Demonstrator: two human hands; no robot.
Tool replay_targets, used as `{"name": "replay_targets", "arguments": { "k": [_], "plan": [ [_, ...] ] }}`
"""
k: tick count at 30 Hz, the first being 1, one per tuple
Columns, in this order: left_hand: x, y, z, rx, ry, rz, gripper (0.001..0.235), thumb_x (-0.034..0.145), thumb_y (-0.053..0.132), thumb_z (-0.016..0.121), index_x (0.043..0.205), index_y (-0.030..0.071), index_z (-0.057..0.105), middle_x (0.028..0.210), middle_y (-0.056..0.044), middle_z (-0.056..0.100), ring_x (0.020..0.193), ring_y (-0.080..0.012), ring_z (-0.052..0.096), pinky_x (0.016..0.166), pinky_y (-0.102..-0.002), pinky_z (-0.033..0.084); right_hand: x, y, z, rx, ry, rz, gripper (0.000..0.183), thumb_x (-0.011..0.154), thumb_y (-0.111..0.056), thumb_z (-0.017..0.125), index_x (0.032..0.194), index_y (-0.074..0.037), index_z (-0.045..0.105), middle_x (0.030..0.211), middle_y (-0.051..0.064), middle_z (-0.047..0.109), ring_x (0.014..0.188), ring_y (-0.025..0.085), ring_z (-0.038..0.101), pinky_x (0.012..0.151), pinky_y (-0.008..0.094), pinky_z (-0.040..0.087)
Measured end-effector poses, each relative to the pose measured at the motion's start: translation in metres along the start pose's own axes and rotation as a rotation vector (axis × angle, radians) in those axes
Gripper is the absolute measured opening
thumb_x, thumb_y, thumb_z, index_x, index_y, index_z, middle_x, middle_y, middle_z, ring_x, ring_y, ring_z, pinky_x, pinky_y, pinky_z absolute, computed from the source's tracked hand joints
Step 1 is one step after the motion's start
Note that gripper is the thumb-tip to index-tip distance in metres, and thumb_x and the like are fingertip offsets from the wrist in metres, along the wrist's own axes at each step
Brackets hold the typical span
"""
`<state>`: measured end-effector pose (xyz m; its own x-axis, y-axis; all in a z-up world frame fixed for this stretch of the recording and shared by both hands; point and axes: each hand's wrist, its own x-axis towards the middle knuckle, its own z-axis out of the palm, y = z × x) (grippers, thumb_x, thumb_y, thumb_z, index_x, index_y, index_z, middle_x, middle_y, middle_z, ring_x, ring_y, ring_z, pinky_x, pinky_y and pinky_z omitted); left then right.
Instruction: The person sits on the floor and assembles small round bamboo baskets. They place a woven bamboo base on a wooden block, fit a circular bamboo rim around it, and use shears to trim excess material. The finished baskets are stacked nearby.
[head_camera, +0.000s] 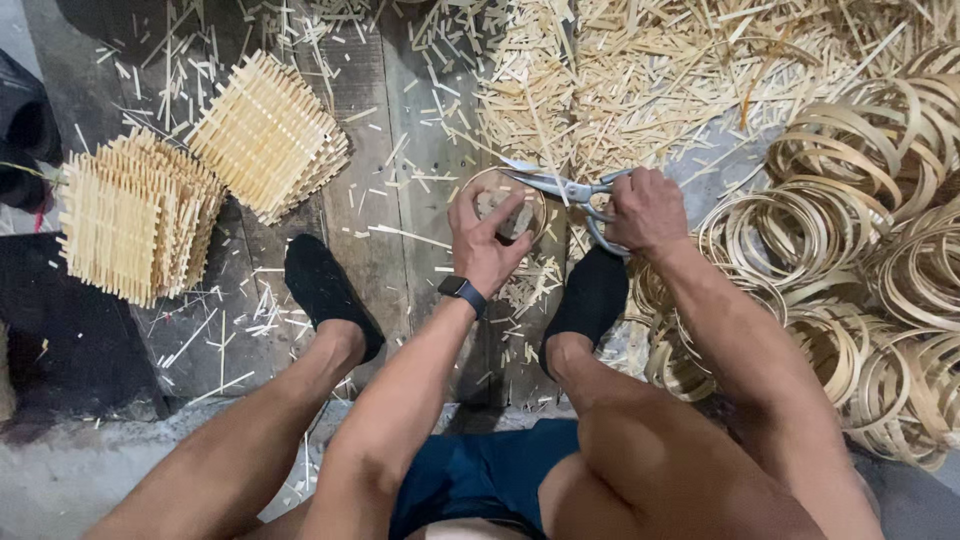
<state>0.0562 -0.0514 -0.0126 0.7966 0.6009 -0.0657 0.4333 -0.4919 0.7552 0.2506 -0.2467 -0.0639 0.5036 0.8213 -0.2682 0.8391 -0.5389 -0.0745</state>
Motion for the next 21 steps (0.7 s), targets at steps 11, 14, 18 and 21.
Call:
{"name": "replay_targets", "arguments": {
  "k": [11, 14, 18, 21],
  "plan": [
    [0.01, -0.008, -0.011, -0.015, -0.09, 0.066, 0.06, 0.064, 0.014, 0.084, 0.122, 0.027, 0.076, 0.145, -0.017, 0.047, 0.136, -0.0428, 0.042, 0.116, -0.05, 0.041, 0.003, 0.007, 0.007, 0.065, -0.064, 0.022, 0.037, 0.09, -0.045, 0.071, 0.096, -0.008, 0.068, 0.09, 0.013, 0.062, 0.083, 0.026, 0.062, 0.072, 0.043, 0.055],
    [0.011, -0.01, -0.017, -0.026, -0.13, 0.08, 0.062, 0.063, 0.016, 0.085, 0.123, 0.028, 0.075, 0.145, -0.016, 0.047, 0.135, -0.0412, 0.045, 0.116, -0.05, 0.041, 0.001, 0.02, 0.003, 0.05, -0.074, 0.058, 0.03, 0.099, -0.037, 0.069, 0.102, -0.007, 0.067, 0.092, 0.011, 0.062, 0.082, 0.023, 0.061, 0.071, 0.043, 0.055],
    [0.01, -0.015, -0.015, -0.019, -0.136, 0.047, 0.068, 0.062, 0.026, 0.089, 0.127, 0.025, 0.072, 0.143, -0.016, 0.051, 0.134, -0.0393, 0.045, 0.116, -0.05, 0.042, 0.004, 0.027, -0.005, 0.321, -0.071, 0.48, 0.051, 0.085, -0.048, 0.082, 0.104, -0.002, 0.067, 0.099, 0.018, 0.06, 0.094, 0.032, 0.059, 0.082, 0.049, 0.051],
    [0.017, -0.036, -0.013, -0.025, -0.124, -0.137, 0.079, 0.068, 0.042, 0.089, 0.137, 0.016, 0.063, 0.135, -0.017, 0.056, 0.129, -0.0376, 0.048, 0.111, -0.05, 0.04, 0.009, 0.026, -0.007, 0.416, -0.081, 0.775, 0.064, 0.079, -0.046, 0.087, 0.111, 0.003, 0.062, 0.116, 0.022, 0.054, 0.112, 0.036, 0.052, 0.097, 0.05, 0.045]
  ]
}}
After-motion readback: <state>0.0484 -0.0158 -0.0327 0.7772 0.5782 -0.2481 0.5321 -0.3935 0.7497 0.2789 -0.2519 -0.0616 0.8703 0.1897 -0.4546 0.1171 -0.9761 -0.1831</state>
